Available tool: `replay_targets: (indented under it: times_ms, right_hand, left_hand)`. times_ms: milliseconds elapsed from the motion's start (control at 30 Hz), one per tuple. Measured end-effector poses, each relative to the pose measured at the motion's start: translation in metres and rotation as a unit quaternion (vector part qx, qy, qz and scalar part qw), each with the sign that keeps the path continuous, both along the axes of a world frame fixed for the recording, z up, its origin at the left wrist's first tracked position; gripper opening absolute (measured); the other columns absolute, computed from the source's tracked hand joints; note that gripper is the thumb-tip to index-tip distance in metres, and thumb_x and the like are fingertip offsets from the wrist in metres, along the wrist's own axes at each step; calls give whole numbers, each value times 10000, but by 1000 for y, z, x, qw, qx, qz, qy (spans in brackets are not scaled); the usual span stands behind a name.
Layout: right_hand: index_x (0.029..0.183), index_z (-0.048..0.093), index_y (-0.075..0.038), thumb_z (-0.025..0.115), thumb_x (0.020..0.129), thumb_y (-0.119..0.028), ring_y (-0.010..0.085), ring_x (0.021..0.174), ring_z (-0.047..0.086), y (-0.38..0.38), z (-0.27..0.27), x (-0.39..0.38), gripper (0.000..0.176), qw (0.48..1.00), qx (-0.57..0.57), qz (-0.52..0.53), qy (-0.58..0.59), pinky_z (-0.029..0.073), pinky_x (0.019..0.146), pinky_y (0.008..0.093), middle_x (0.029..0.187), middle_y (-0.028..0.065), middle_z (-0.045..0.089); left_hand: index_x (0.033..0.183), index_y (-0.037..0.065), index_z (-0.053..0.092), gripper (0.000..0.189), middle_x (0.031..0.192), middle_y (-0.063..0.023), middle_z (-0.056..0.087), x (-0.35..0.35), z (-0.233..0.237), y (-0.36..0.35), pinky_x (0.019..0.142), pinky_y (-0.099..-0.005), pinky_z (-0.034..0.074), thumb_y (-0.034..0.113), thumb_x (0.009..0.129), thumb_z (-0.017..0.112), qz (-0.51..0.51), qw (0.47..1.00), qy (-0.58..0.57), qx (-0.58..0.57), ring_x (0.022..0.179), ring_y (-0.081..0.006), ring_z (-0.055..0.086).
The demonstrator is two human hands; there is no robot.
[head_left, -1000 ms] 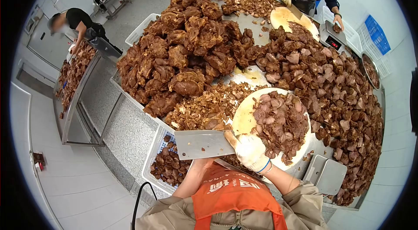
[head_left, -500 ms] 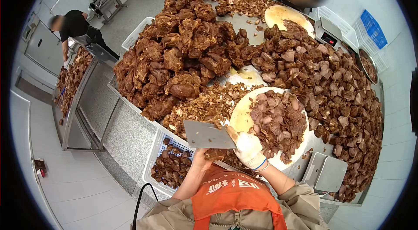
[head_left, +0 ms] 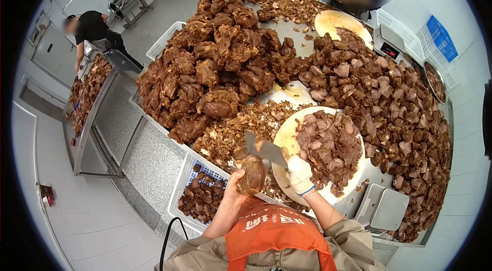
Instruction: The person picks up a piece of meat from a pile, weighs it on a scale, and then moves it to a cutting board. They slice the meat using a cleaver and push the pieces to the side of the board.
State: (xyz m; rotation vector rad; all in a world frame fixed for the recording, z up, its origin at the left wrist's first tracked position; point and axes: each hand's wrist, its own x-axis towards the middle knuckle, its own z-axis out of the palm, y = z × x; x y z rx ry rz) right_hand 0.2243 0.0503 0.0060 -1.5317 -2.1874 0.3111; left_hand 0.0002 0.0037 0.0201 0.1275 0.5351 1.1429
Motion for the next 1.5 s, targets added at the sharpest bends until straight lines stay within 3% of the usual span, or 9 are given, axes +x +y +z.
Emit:
replay_targets:
  times_ms: [167, 267, 300, 367, 533, 733, 867, 1100, 1500]
  right_hand:
    - [1293, 580, -95, 613, 805, 12, 301, 689, 631, -18, -8, 12, 500, 988, 8, -38, 147, 515, 614, 388, 794, 153, 609]
    - [1280, 594, -102, 585, 807, -10, 297, 671, 599, -27, -4, 6, 481, 971, -109, 84, 196, 515, 644, 359, 721, 98, 557]
    - [1364, 512, -92, 587, 778, -74, 259, 619, 574, -19, 76, 2, 591, 986, 37, 158, 42, 463, 547, 365, 695, 98, 520]
    - [1319, 559, -107, 580, 768, -79, 231, 598, 555, -20, 96, -3, 552, 984, 68, 162, -4, 444, 545, 347, 676, 65, 500]
    - [1261, 613, -137, 596, 746, -110, 198, 564, 525, -15, 101, 4, 516, 974, 94, 195, -65, 416, 552, 331, 643, 20, 459]
    - [1325, 547, -111, 533, 813, -127, 201, 569, 549, 6, 49, 14, 512, 978, 90, 175, -71, 437, 504, 334, 640, 41, 496]
    - [1323, 547, -111, 530, 798, -130, 207, 599, 563, 0, 56, 3, 526, 983, 83, 150, -62, 450, 527, 328, 653, 45, 496]
    - [1337, 539, -129, 616, 715, -98, 254, 627, 570, 1, 7, 4, 628, 992, 59, 105, -29, 467, 565, 364, 721, 78, 516]
    - [1342, 508, -89, 652, 683, -101, 287, 696, 589, -10, 11, 9, 675, 988, 13, 138, -72, 476, 616, 394, 770, 111, 551]
  left_hand:
    - [1387, 61, 446, 617, 1319, -178, 552, -1, 0, 0, 894, -548, 533, 361, 865, 580, 2, 996, -80, 28, 1172, -356, 567]
    - [1349, 85, 489, 571, 1274, -148, 584, 0, -2, 3, 917, -539, 520, 416, 890, 570, -5, 994, -112, 10, 1151, -336, 580]
    - [1282, 109, 549, 525, 1221, -117, 614, 4, -15, 0, 920, -517, 514, 484, 914, 539, 70, 997, 19, -18, 1128, -311, 593]
    - [1252, 112, 573, 513, 1207, -106, 622, -14, -68, -18, 917, -507, 514, 501, 921, 521, 74, 997, 26, 12, 1119, -301, 598]
    - [1170, 99, 629, 478, 1204, -107, 632, -15, -38, -24, 904, -511, 515, 490, 931, 494, 79, 990, 102, 52, 1097, -304, 611]
    - [1322, 99, 511, 589, 1286, -158, 569, -3, -24, -7, 801, -588, 548, 529, 920, 516, -13, 988, -152, 3, 1133, -369, 588]
    - [1254, 156, 554, 582, 1176, -128, 609, 0, -19, -6, 633, -445, 470, 591, 869, 536, 12, 998, -32, -46, 933, -311, 597]
    - [1317, 98, 510, 564, 1280, -165, 575, 4, -15, 3, 697, -442, 501, 486, 909, 478, -23, 979, -185, -81, 1106, -432, 558]
    - [1310, 116, 519, 594, 1247, -153, 575, 1, -33, -7, 662, -391, 482, 550, 910, 458, 14, 989, -119, -92, 1073, -394, 540]
